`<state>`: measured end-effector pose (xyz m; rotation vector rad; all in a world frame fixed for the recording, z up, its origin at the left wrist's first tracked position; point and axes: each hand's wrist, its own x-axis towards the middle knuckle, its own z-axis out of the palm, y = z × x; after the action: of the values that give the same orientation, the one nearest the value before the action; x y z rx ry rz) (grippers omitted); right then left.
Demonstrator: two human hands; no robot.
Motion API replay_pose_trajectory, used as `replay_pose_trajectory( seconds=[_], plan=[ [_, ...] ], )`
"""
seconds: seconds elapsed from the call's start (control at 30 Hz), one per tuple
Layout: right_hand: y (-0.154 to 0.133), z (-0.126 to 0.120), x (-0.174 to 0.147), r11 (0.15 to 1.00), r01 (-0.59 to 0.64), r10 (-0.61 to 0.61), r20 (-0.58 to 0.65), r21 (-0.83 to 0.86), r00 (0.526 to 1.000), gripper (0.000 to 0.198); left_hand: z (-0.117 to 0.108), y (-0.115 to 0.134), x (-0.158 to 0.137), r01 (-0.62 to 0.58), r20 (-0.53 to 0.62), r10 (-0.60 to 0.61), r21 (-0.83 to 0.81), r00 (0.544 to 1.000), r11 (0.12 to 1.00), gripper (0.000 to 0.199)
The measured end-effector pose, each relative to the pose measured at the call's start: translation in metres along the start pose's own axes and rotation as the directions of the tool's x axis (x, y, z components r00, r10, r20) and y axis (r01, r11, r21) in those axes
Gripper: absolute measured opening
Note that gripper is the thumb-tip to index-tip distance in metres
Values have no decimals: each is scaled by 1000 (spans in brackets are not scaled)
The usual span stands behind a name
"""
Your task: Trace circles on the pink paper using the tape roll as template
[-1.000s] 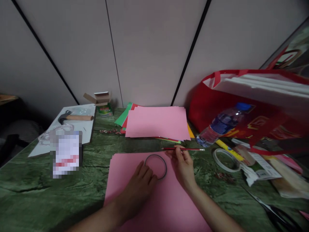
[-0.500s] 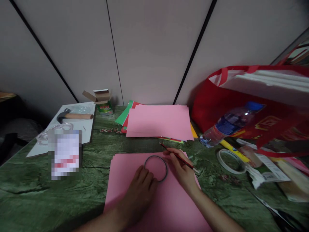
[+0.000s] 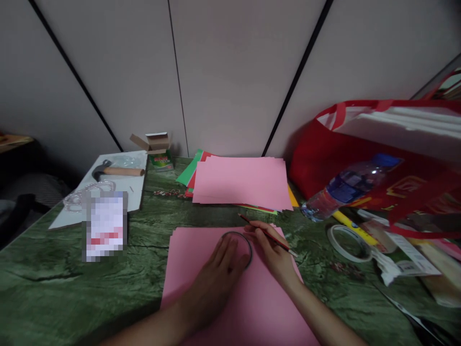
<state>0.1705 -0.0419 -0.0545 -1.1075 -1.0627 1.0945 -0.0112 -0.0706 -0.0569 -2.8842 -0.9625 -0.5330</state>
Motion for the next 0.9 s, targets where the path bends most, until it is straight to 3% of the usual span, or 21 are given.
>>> replay_pose_trajectory(
  seconds=[0.4, 0.7, 0.9],
  plan=[
    [15, -4, 5, 974, -105, 103, 21, 200, 994, 26, 3, 0, 6, -2, 17, 3, -62, 1000, 998, 58],
    [9, 0, 2, 963, -137, 119, 87, 231, 989, 26, 7, 2, 5, -4, 41, 8, -107, 999, 994, 62],
    [11, 1, 3, 965, -136, 121, 77, 226, 990, 28, 16, 1, 4, 10, -58, -15, -72, 998, 997, 53]
  ],
)
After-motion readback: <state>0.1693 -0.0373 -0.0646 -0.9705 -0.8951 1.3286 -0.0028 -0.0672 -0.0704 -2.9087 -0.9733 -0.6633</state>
